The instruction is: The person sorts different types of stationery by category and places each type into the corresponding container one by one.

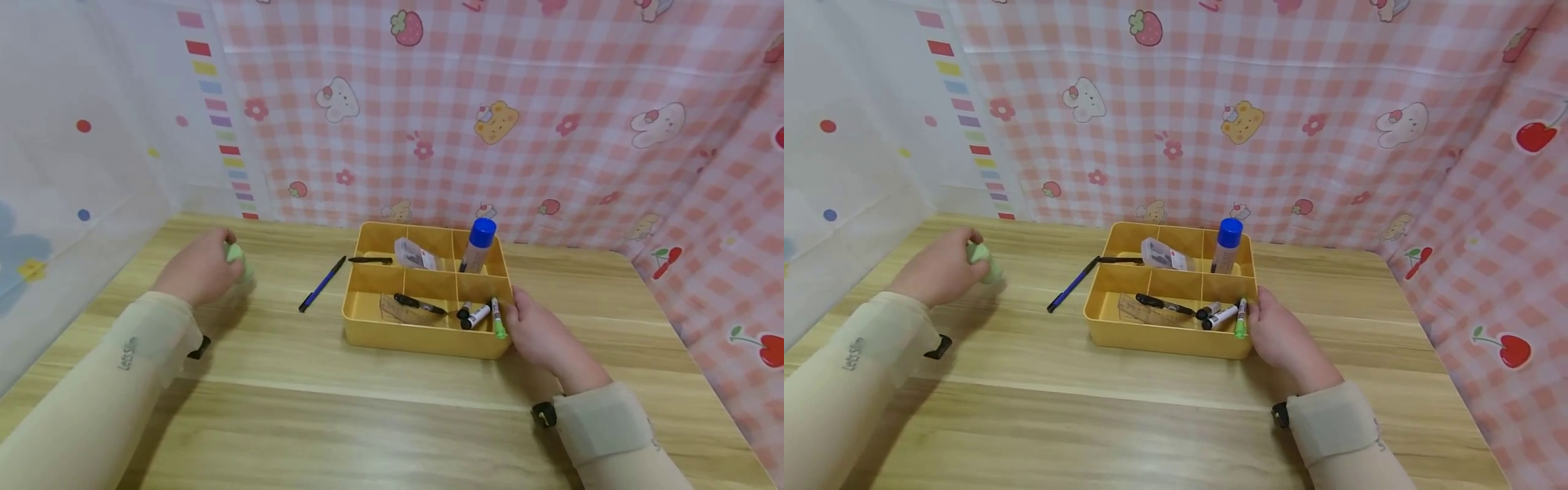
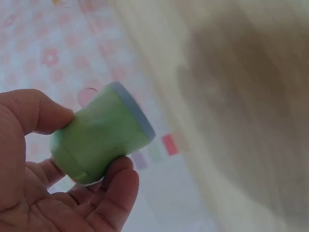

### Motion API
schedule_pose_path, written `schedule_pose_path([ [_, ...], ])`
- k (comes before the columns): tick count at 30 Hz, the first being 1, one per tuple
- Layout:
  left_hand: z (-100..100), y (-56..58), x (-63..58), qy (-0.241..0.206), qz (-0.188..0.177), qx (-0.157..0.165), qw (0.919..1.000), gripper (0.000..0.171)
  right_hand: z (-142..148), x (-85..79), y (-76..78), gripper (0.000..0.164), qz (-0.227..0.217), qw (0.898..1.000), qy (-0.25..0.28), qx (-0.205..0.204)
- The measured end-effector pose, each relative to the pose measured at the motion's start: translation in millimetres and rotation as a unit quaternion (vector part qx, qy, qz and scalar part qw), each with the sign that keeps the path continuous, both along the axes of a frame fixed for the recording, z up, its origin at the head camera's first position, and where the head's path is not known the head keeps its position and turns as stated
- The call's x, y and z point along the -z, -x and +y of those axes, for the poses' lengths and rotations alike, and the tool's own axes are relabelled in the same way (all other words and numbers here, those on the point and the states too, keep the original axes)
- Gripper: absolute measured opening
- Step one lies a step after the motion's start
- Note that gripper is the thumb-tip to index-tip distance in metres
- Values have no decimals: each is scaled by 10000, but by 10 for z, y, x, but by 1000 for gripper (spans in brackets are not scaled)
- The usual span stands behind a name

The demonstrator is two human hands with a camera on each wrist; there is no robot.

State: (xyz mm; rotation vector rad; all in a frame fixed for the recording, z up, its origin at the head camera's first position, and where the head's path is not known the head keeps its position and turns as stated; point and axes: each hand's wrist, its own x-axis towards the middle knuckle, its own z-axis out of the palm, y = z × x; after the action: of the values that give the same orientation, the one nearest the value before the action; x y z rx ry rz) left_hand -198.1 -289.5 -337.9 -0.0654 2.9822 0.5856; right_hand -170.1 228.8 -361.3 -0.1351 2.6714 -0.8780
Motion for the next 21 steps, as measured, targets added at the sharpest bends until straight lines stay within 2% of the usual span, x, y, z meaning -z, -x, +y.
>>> schedule_pose_path([
  [3,122,-59,-95,-186,184,-79,9996,59,-4,9,3,60,17,10000,25,-5],
  [6,304,-111,-181,-382,545,36,9978,57,-2,8,5,61,11,10000,-17,-5],
  [14,973,-183,-348,-876,1485,897,9809,44,2,17,14,60,52,9999,-90,38],
  [17,1221,-173,-371,-865,1582,1250,9756,44,7,22,19,61,39,9999,-82,44],
  [21,1499,-164,-386,-839,1496,1659,9711,42,13,26,22,60,33,10000,-70,40],
])
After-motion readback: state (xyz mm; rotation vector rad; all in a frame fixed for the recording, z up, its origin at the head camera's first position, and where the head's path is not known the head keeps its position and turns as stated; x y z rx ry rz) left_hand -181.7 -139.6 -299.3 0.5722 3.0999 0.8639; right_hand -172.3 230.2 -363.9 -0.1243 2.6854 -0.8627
